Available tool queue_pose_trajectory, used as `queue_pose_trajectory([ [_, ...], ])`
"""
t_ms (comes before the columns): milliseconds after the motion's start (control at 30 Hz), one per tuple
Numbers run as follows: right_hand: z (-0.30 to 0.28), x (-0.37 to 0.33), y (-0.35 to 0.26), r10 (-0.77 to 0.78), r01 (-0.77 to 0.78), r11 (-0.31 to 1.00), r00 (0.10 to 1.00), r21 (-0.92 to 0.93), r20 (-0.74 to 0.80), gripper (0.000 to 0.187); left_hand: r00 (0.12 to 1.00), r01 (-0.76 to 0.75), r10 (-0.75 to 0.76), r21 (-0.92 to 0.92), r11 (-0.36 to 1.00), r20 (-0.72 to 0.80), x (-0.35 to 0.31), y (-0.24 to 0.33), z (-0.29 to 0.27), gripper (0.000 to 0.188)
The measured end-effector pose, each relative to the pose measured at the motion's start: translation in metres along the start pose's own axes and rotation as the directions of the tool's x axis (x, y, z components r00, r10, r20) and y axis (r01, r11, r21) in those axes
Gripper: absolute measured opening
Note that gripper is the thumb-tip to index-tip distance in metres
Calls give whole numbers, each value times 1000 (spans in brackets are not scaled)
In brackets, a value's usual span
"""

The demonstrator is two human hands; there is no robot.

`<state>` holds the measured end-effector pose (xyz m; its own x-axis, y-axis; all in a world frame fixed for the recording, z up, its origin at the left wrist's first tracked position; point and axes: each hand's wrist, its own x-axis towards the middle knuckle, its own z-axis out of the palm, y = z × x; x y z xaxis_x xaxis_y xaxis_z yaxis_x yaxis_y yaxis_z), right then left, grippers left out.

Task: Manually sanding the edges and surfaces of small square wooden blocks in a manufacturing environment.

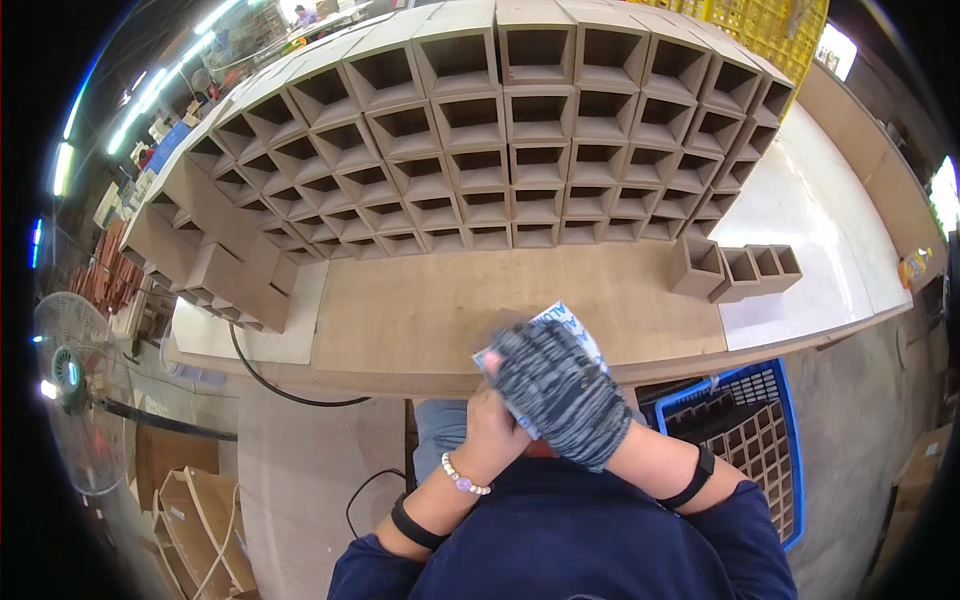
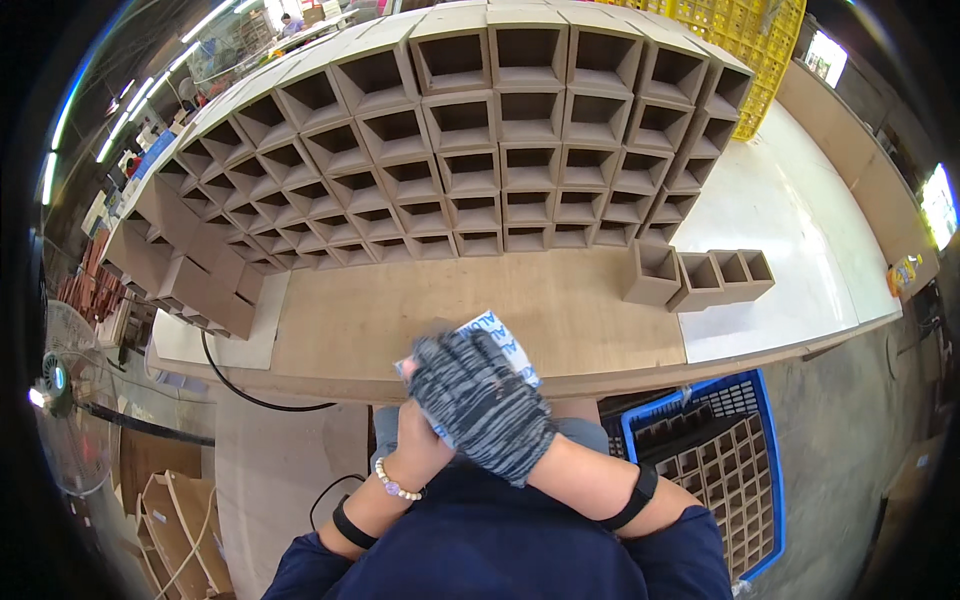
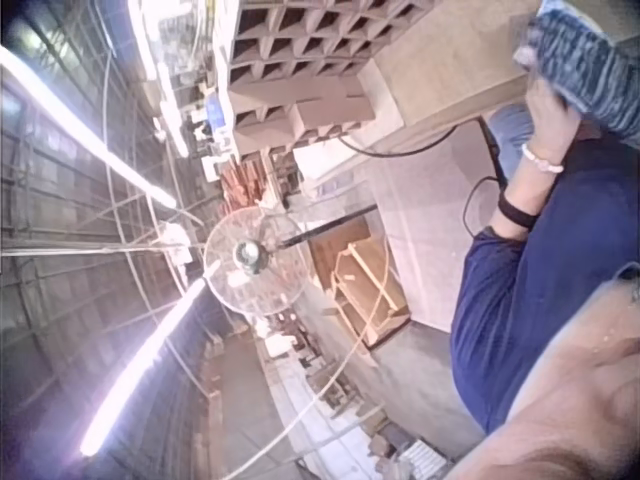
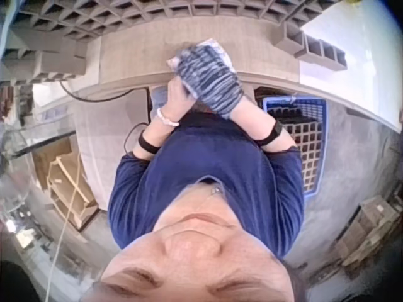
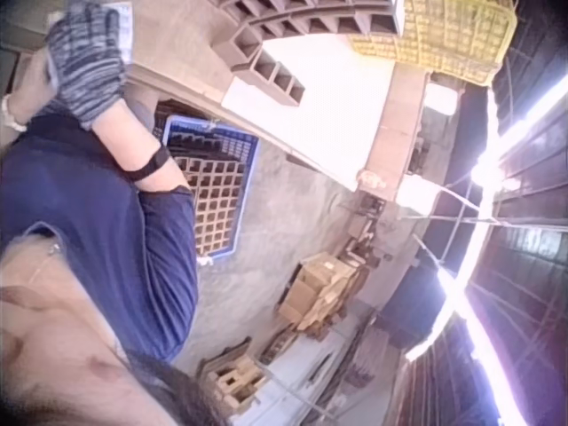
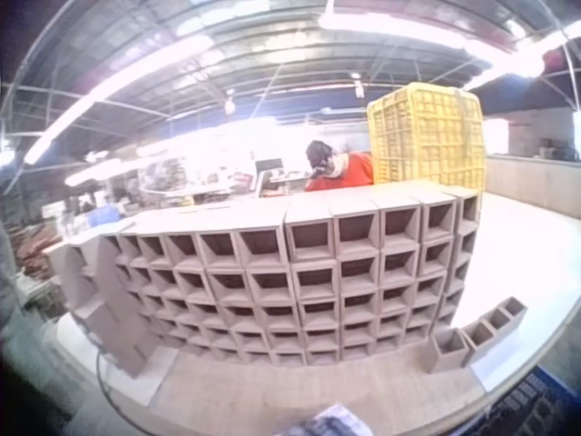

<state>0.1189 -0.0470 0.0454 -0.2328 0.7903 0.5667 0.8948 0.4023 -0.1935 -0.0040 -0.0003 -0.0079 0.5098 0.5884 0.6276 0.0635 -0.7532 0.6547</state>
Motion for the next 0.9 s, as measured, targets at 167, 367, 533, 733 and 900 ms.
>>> queue_pose_trajectory([
  [167,16,-2,57,222,-212,949,975,-231,18,45,981,187,-188,12,982,42,2,8,3,16],
  [367,5,-3,2,47,-47,999,999,15,12,32,987,-23,25,-15,1000,157,-4,-4,-7,25],
  [533,13,-31,91,374,-345,873,927,-345,19,35,843,523,-467,-603,602,266,5,16,-22,35],
  [733,-36,-4,24,170,-172,985,973,-6,154,34,773,467,-579,-850,243,260,8,0,-29,31],
  [900,-24,-24,21,-266,266,964,964,-14,5,31,582,542,-713,-840,-18,392,14,0,-26,29],
])
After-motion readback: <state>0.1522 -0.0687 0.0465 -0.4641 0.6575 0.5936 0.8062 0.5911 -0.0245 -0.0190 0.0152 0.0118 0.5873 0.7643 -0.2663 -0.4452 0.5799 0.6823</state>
